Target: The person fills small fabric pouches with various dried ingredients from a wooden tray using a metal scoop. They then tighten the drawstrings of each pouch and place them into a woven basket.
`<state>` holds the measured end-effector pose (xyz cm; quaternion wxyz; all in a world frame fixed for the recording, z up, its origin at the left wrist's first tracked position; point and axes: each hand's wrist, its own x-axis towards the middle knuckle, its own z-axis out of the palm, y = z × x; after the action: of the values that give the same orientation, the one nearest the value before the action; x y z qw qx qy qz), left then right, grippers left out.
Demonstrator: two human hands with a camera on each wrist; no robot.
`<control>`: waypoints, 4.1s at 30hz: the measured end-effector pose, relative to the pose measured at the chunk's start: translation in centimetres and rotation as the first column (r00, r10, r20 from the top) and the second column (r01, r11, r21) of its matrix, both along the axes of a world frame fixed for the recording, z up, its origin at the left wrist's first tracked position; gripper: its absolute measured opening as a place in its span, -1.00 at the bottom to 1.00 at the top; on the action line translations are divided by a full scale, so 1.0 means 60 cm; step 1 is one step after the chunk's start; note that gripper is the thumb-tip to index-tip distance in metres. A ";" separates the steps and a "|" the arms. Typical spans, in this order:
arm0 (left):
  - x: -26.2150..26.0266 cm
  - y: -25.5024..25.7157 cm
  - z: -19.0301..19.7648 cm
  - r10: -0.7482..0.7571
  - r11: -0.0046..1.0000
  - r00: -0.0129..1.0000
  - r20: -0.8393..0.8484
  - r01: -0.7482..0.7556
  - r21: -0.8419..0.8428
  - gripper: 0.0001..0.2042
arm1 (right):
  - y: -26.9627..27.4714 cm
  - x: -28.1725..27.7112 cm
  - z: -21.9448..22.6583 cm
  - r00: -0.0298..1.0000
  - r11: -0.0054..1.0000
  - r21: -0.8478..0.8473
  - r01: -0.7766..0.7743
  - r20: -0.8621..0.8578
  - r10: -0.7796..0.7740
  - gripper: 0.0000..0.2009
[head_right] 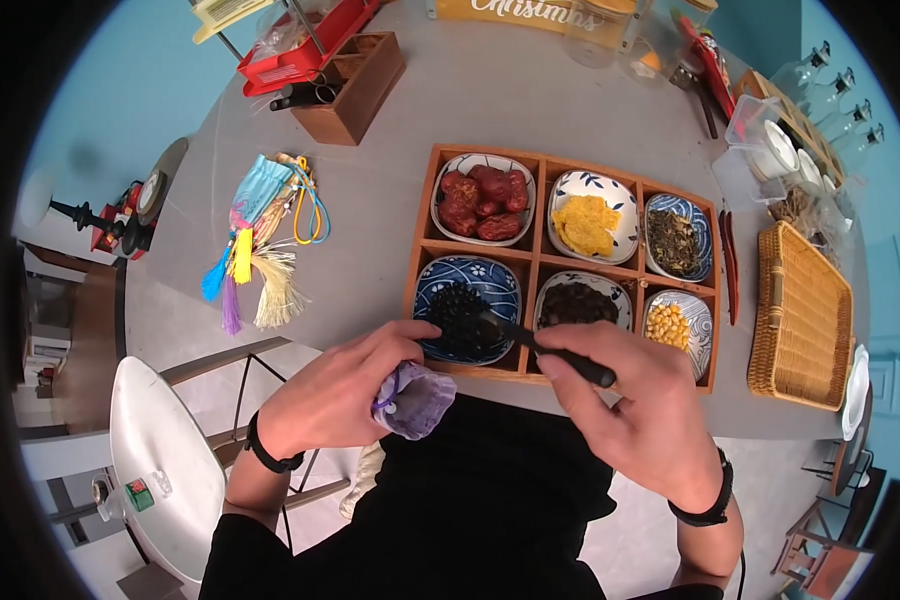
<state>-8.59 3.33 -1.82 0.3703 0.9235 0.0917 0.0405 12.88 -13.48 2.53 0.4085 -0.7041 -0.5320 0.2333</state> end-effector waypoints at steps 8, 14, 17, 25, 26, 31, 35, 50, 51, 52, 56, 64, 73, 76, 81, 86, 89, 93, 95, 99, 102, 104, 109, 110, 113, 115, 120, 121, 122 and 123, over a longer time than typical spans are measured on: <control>0.012 -0.006 0.007 0.005 0.996 0.993 -0.117 0.005 0.085 -0.53 | 0.019 0.032 -0.027 0.991 1.000 0.023 -0.017 -0.131 0.020 -0.80; 0.014 -0.006 0.005 0.008 0.996 0.990 -0.143 0.005 0.089 -0.54 | 0.000 0.016 -0.023 0.873 0.973 -0.177 0.147 -0.440 -0.212 -0.83; 0.014 -0.005 0.000 0.010 0.996 0.989 -0.146 0.003 0.091 -0.55 | 0.009 0.004 -0.032 0.825 0.959 -0.203 0.200 -0.493 -0.276 -0.81; 0.004 0.001 0.001 0.089 0.996 0.995 -0.036 -0.089 -0.006 -0.49 | 0.012 -0.001 -0.052 0.632 0.907 -0.238 0.347 -0.655 -0.414 -0.75; 0.002 0.005 0.002 0.141 0.988 0.990 0.021 -0.139 -0.063 -0.48 | 0.007 0.001 -0.053 0.599 0.896 -0.223 0.384 -0.678 -0.425 -0.75; -0.011 0.005 -0.013 0.288 0.944 0.938 0.192 -0.245 -0.223 -0.47 | -0.012 0.004 -0.054 0.528 0.865 -0.139 0.483 -0.742 -0.414 -0.75; -0.010 0.001 -0.005 0.401 0.896 0.914 0.059 -0.378 -0.232 -0.42 | -0.024 0.004 -0.031 0.570 0.847 -0.007 0.532 -0.737 -0.364 -0.76; -0.004 0.002 -0.010 0.361 0.902 0.932 0.021 -0.344 -0.260 -0.44 | -0.031 -0.030 0.045 0.961 0.957 0.204 0.205 -0.225 -0.158 -0.85; -0.003 0.001 -0.011 0.359 0.903 0.933 0.020 -0.341 -0.261 -0.44 | -0.031 -0.022 0.041 0.977 0.977 0.133 0.168 -0.155 -0.147 -0.85; -0.003 0.000 -0.011 0.361 0.905 0.932 0.039 -0.340 -0.255 -0.45 | -0.029 -0.015 0.037 0.988 0.989 0.059 0.137 -0.085 -0.132 -0.85; 0.000 -0.003 -0.017 0.356 0.916 0.928 0.105 -0.325 -0.236 -0.48 | -0.014 -0.012 0.008 0.999 1.000 -0.016 0.013 0.038 -0.013 -0.84; 0.002 -0.013 0.010 0.151 0.983 0.984 0.094 -0.139 -0.120 -0.52 | 0.009 0.015 -0.021 0.974 0.994 0.074 0.082 -0.216 -0.064 -0.79; 0.016 -0.012 0.025 -0.011 0.986 0.978 -0.209 0.045 0.159 -0.52 | -0.001 0.002 -0.033 0.827 0.966 -0.202 0.164 -0.505 -0.246 -0.80; 0.016 -0.010 0.017 -0.008 0.987 0.985 -0.172 0.035 0.155 -0.54 | 0.007 -0.009 -0.049 0.739 0.942 -0.239 0.237 -0.585 -0.335 -0.76; 0.010 -0.008 0.004 0.118 0.993 0.992 -0.051 -0.118 0.011 -0.48 | 0.010 -0.015 -0.057 0.649 0.912 -0.222 0.344 -0.646 -0.402 -0.72; -0.012 -0.004 -0.018 0.299 0.915 0.936 0.185 -0.226 -0.335 -0.47 | -0.007 0.005 -0.059 0.607 0.908 -0.150 0.390 -0.700 -0.377 -0.70; -0.020 -0.003 -0.019 0.332 0.915 0.929 0.163 -0.275 -0.296 -0.47 | -0.014 0.017 -0.058 0.577 0.887 -0.080 0.456 -0.732 -0.362 -0.70; -0.005 -0.008 -0.014 0.428 0.870 0.903 0.043 -0.399 -0.290 -0.48 | -0.021 0.024 -0.024 0.643 0.879 0.013 0.477 -0.687 -0.338 -0.72; -0.001 -0.009 -0.014 0.435 0.865 0.899 0.050 -0.402 -0.301 -0.49 | -0.019 0.015 -0.001 0.702 0.893 0.049 0.447 -0.639 -0.316 -0.72; 0.005 -0.011 -0.012 0.422 0.848 0.907 0.014 -0.389 -0.360 -0.50 | -0.003 -0.025 0.060 0.846 0.965 0.096 0.243 -0.507 -0.163 -0.85; 0.007 -0.010 -0.010 0.413 0.848 0.911 0.010 -0.380 -0.368 -0.51 | -0.002 -0.023 0.059 0.936 0.982 0.168 0.083 -0.353 -0.018 -0.85; 0.005 -0.010 -0.009 0.417 0.852 0.909 0.016 -0.384 -0.357 -0.51 | -0.008 -0.012 0.053 0.970 0.961 0.273 -0.037 -0.222 0.100 -0.82; -0.010 -0.008 -0.004 0.291 0.941 0.950 0.108 -0.265 -0.211 -0.47 | -0.021 0.018 0.034 0.951 0.980 0.079 0.183 -0.266 -0.156 -0.84; -0.010 -0.011 -0.005 0.285 0.943 0.952 0.108 -0.258 -0.212 -0.47 | -0.018 0.022 0.025 0.973 0.997 0.001 0.081 -0.217 -0.079 -0.83; -0.007 -0.022 -0.001 0.155 0.969 0.984 0.093 -0.133 -0.208 -0.51 | 0.002 0.023 -0.001 0.990 0.996 -0.048 -0.071 -0.129 0.064 -0.82; -0.003 -0.024 0.005 0.141 0.980 0.988 0.066 -0.130 -0.150 -0.52 | 0.012 0.012 -0.010 0.987 0.994 -0.016 -0.113 -0.117 0.110 -0.80; 0.002 -0.018 0.025 0.061 0.998 0.997 -0.041 -0.061 -0.012 -0.56 | 0.013 0.023 -0.011 0.974 0.999 0.038 0.026 -0.226 -0.016 -0.80; 0.003 -0.016 0.028 0.042 0.999 0.997 -0.066 -0.043 -0.008 -0.56 | 0.017 0.026 -0.016 0.988 0.999 0.038 0.003 -0.153 0.003 -0.80; 0.005 -0.015 0.030 0.024 1.000 0.996 -0.089 -0.025 -0.005 -0.56 | 0.018 0.028 -0.021 0.997 0.999 0.034 -0.021 -0.077 0.023 -0.80; 0.007 -0.014 0.032 0.020 1.000 0.996 -0.087 -0.021 -0.006 -0.56 | 0.013 0.032 -0.027 0.994 0.998 0.001 -0.058 -0.089 0.058 -0.80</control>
<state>-8.20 2.50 0.10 0.3688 0.9221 0.1172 0.0039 14.82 -12.70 0.92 0.4242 -0.6776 -0.5333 0.2767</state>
